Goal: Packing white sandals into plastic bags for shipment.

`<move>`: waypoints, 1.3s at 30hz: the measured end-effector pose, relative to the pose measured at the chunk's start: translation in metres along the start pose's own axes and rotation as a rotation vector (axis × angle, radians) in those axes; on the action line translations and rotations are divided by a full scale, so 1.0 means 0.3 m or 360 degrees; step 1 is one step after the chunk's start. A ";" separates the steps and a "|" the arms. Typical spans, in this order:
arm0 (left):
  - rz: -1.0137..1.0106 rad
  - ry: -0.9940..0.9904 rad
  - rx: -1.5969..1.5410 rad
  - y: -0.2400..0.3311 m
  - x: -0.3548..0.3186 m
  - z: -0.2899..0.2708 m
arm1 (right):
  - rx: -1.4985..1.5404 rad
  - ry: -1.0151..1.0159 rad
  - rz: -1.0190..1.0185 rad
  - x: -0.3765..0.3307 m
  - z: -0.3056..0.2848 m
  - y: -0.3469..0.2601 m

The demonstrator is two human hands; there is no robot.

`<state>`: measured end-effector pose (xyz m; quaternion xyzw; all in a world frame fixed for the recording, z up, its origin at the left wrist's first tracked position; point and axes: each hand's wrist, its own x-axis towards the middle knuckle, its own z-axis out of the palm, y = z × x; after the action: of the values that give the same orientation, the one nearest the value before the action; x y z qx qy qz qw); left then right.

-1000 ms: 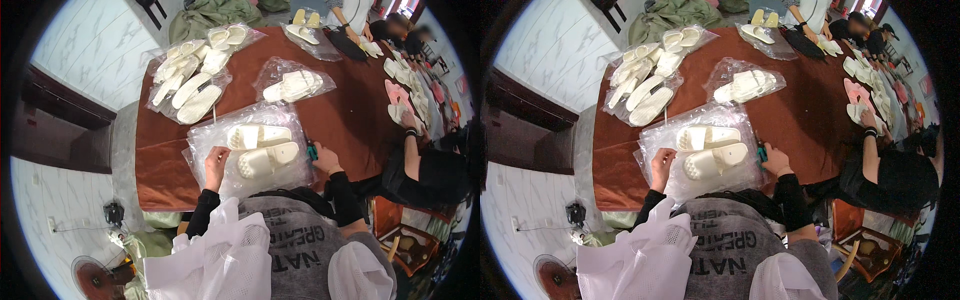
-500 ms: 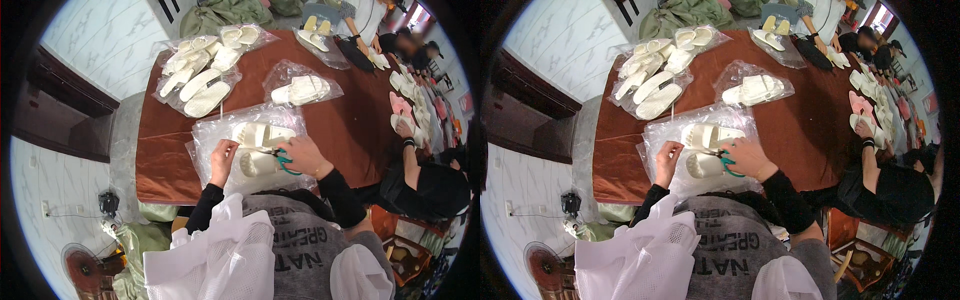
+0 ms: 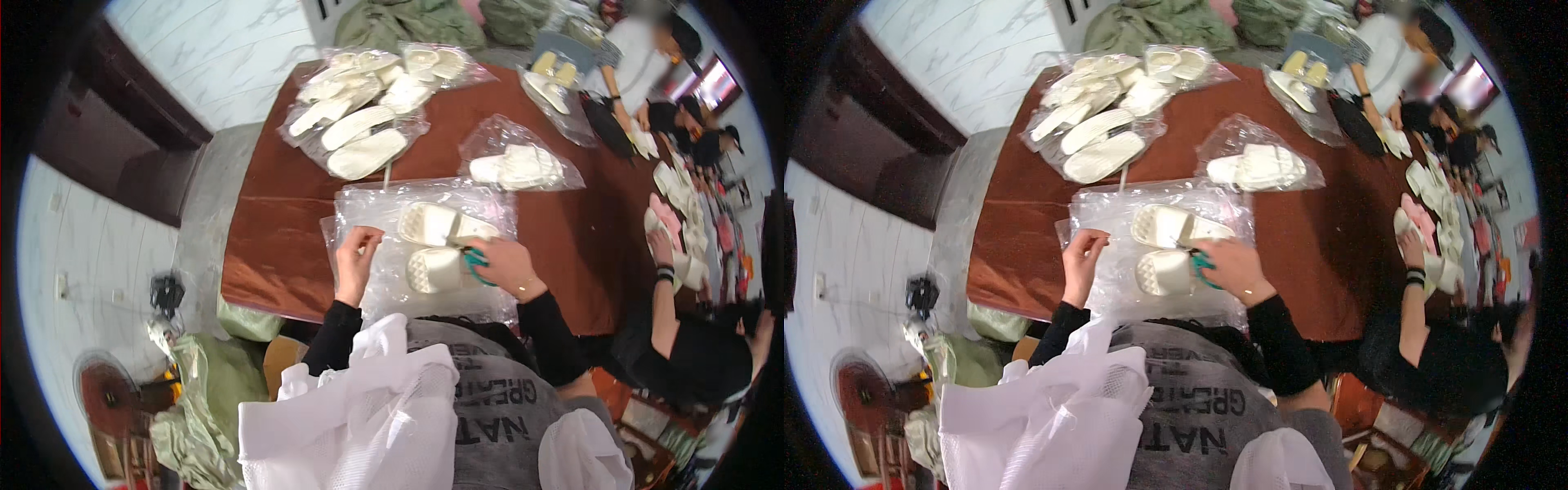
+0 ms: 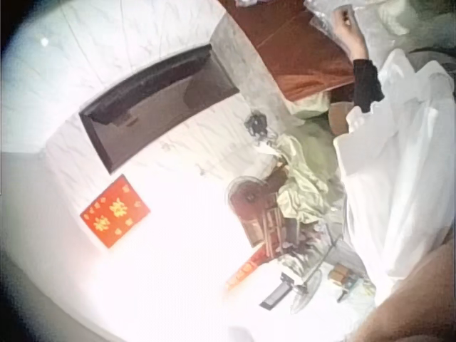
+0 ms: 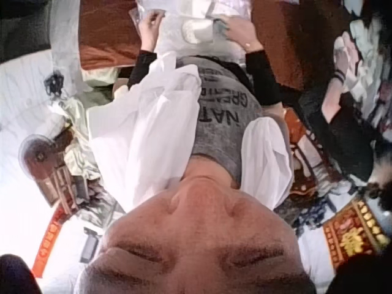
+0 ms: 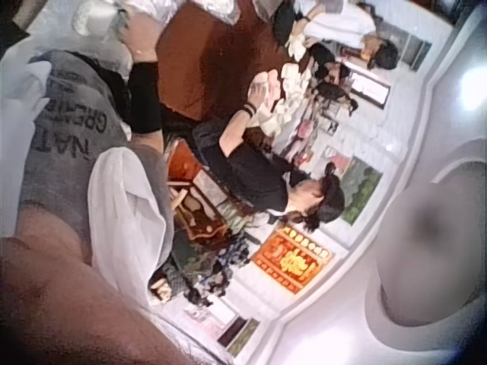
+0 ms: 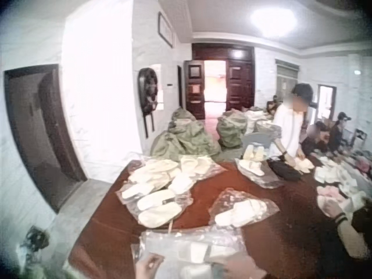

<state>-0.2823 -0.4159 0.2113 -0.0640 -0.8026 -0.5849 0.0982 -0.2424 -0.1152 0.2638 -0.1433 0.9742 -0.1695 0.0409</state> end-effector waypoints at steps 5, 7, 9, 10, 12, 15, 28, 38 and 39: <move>-0.0242 0.0551 -0.0680 0.030 -0.102 -0.266 | 0.0113 0.0157 0.0371 -0.124 0.091 0.323; -0.0227 0.0873 -0.0712 0.005 -0.190 -0.387 | 0.0183 0.0064 0.0546 -0.180 0.158 0.442; -0.0245 0.1202 -0.0744 -0.025 -0.296 -0.492 | 0.0047 -0.0126 0.0655 -0.224 0.209 0.507; -0.0227 0.1370 -0.0744 -0.034 -0.358 -0.535 | -0.0067 -0.0240 0.0666 -0.222 0.213 0.512; -0.0255 0.1714 -0.0699 -0.081 -0.488 -0.602 | -0.0155 -0.0184 0.0690 -0.210 0.220 0.529; -0.0434 0.2131 -0.0362 -0.200 -0.702 -0.670 | -0.0221 0.0014 0.0627 -0.136 0.207 0.536; -0.1479 0.1933 0.1342 -0.653 -1.060 -0.752 | 0.0016 0.0307 0.0183 0.052 0.120 0.255; 0.0417 0.0157 0.0553 0.018 -0.108 -0.168 | 0.0377 0.0416 0.0195 0.107 0.245 -0.027; 0.0427 -0.0060 0.0510 -0.017 -0.083 -0.104 | 0.0692 0.0212 0.0528 0.102 0.234 -0.066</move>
<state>-0.2565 -0.4468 0.2101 -0.1648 -0.8712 -0.4303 0.1693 -0.2575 -0.1644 0.2037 0.0419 0.9256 -0.3747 0.0337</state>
